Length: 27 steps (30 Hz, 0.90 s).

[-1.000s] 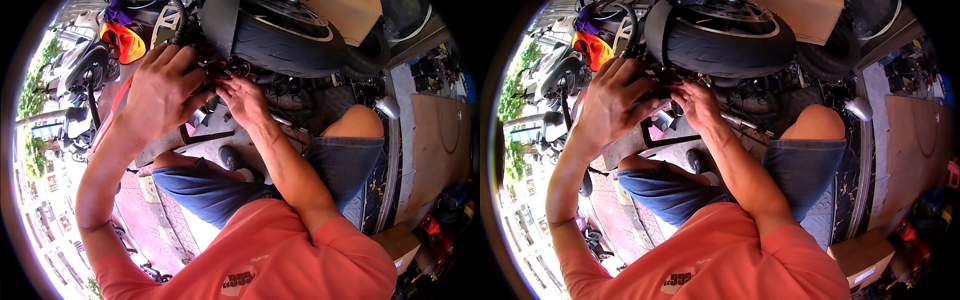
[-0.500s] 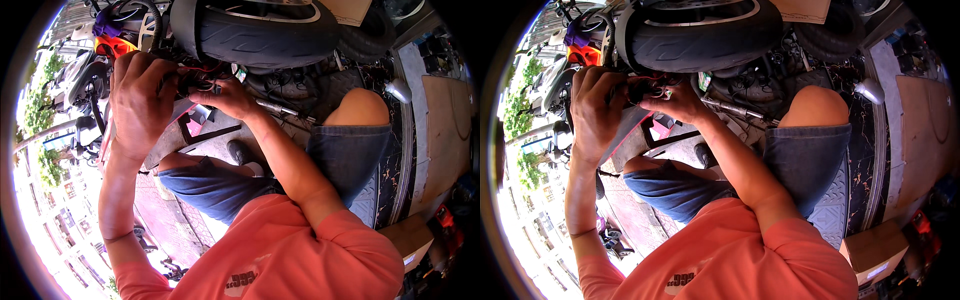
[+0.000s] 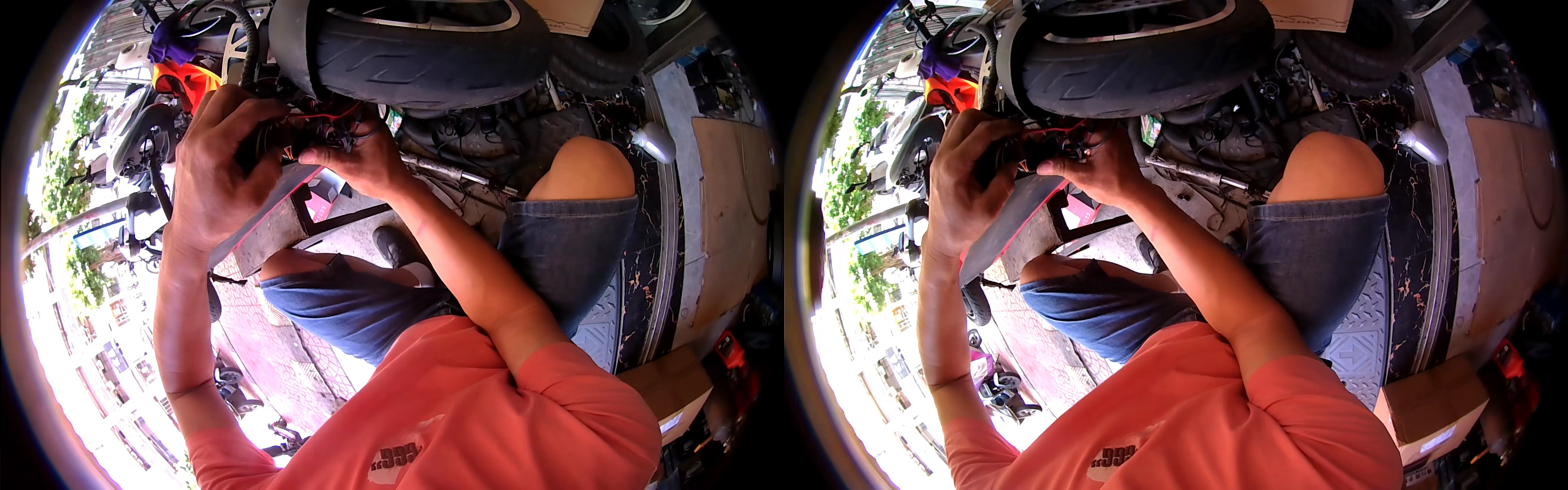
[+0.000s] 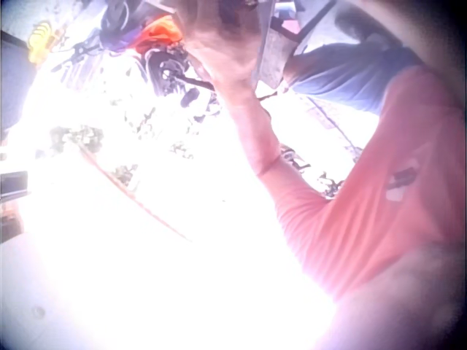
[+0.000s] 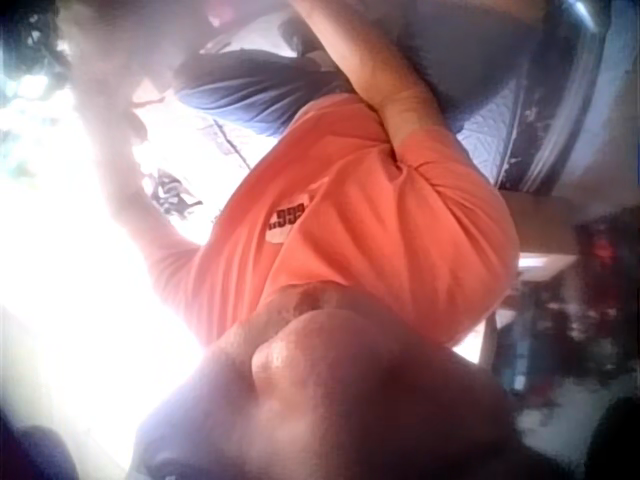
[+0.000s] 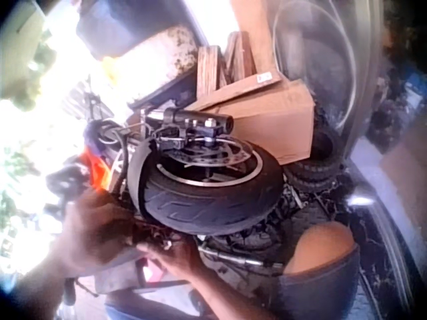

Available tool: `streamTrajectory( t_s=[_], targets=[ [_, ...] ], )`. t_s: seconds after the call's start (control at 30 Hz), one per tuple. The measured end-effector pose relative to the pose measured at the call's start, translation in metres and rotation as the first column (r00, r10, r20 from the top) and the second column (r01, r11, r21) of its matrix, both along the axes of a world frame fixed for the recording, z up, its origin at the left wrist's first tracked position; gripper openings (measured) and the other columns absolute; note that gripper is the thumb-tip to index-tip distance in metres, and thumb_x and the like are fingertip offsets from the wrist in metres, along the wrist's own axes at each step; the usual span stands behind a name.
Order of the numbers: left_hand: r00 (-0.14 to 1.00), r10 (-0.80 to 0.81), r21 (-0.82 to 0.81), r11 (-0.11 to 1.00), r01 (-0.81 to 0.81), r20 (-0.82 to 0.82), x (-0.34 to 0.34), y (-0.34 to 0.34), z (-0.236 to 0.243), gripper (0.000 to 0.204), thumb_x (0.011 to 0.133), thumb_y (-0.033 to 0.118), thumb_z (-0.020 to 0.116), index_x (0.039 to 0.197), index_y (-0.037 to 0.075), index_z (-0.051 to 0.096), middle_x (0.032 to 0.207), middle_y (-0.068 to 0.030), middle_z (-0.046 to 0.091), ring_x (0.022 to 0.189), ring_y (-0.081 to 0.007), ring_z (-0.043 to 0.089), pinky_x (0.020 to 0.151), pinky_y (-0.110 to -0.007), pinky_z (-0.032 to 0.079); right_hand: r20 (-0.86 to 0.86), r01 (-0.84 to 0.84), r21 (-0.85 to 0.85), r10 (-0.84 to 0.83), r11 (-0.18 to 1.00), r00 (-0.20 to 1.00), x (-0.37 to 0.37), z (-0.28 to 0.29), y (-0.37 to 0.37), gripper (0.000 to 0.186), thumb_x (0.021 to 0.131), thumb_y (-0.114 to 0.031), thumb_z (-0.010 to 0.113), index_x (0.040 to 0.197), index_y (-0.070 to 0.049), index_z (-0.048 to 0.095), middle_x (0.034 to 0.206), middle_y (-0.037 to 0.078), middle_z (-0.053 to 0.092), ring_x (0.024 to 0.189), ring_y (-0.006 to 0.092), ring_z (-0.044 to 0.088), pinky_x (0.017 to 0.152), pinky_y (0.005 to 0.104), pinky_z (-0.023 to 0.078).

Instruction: The person connects multiple electrical wires and plastic connectors on an electric scooter, then tucks the wiring and a metal controller box into the scooter's frame.

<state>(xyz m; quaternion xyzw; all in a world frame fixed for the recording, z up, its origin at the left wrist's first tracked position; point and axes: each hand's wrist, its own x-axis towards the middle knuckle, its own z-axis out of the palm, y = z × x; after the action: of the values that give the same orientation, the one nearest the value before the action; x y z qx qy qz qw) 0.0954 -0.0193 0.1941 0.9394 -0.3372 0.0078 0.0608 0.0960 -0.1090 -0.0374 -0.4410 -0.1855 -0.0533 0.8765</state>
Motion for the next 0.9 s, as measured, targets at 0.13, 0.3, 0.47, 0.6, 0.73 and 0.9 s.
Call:
streamTrajectory(
  t_s=[0.13,0.3,0.47,0.6,0.73,0.9],
  targets=[
    [1.0,-0.023,0.001,1.0,0.023,0.0,0.002,0.0,0.0,0.037,0.072,-0.001,0.071,0.109,0.003,0.072,0.098,-0.0126,0.063,0.09,-0.0319,0.064,0.079,-0.039,0.051,0.014,-0.005,0.066,0.004,0.998,1.0,0.001,-0.004,0.003,0.036,0.089,-0.013,0.085,0.122,-0.005,0.072,0.112,0.003,0.076,0.102,0.0116,0.069,0.091,0.0293,0.057],
    [1.0,-0.02,0.039,0.999,0.021,-0.024,0.0,-0.003,0.003,0.036,0.073,0.001,0.073,0.109,0.006,0.072,0.098,-0.0112,0.061,0.089,-0.032,0.064,0.076,-0.041,0.051,0.005,0.108,-0.042,-0.108,0.993,0.994,-0.001,-0.009,0.004,0.032,0.091,-0.012,0.082,0.121,-0.005,0.072,0.112,0.003,0.075,0.101,0.0117,0.068,0.092,0.0303,0.056],
    [0.996,-0.046,0.101,0.994,0.039,0.071,0.001,-0.002,-0.003,0.026,0.076,0.003,0.073,0.101,0.008,0.07,0.099,-0.011,0.06,0.091,-0.034,0.064,0.076,-0.044,0.052,-0.074,0.058,0.052,-0.054,0.997,0.996,-0.001,-0.009,0.006,0.031,0.084,-0.023,0.087,0.109,-0.007,0.077,0.102,0.006,0.076,0.097,0.019,0.069,0.091,0.035,0.053],
    [0.996,0.02,0.084,0.996,-0.027,0.089,-0.001,-0.001,-0.006,0.021,0.078,0.002,0.071,0.097,0.008,0.068,0.098,-0.0116,0.06,0.092,-0.0359,0.064,0.077,-0.045,0.051,0.09,-0.08,-0.1,0.089,0.992,0.992,-0.002,-0.01,-0.012,0.04,0.089,-0.019,0.083,0.124,-0.007,0.07,0.116,0.003,0.073,0.107,0.0143,0.065,0.097,0.0328,0.051],
    [0.997,0.013,0.05,0.999,-0.017,0.071,0.0,-0.002,-0.006,0.02,0.079,0.001,0.069,0.098,0.008,0.067,0.099,-0.0118,0.061,0.092,-0.0365,0.064,0.077,-0.045,0.051,-0.044,-0.237,-0.03,0.235,0.971,0.971,-0.001,-0.008,-0.013,0.046,0.091,-0.016,0.083,0.133,-0.008,0.066,0.122,0.002,0.073,0.113,0.0121,0.064,0.1,0.0312,0.051],
    [0.999,0.001,0.011,1.0,-0.001,0.034,0.002,0.001,-0.006,0.021,0.077,0.001,0.067,0.097,0.005,0.066,0.098,-0.0132,0.06,0.092,-0.0369,0.063,0.077,-0.045,0.05,0.043,-0.236,-0.137,0.244,0.962,0.969,0.007,0.011,-0.025,0.045,0.089,-0.018,0.084,0.129,-0.008,0.068,0.118,0.002,0.074,0.111,0.0121,0.065,0.099,0.0324,0.052]
  ],
)
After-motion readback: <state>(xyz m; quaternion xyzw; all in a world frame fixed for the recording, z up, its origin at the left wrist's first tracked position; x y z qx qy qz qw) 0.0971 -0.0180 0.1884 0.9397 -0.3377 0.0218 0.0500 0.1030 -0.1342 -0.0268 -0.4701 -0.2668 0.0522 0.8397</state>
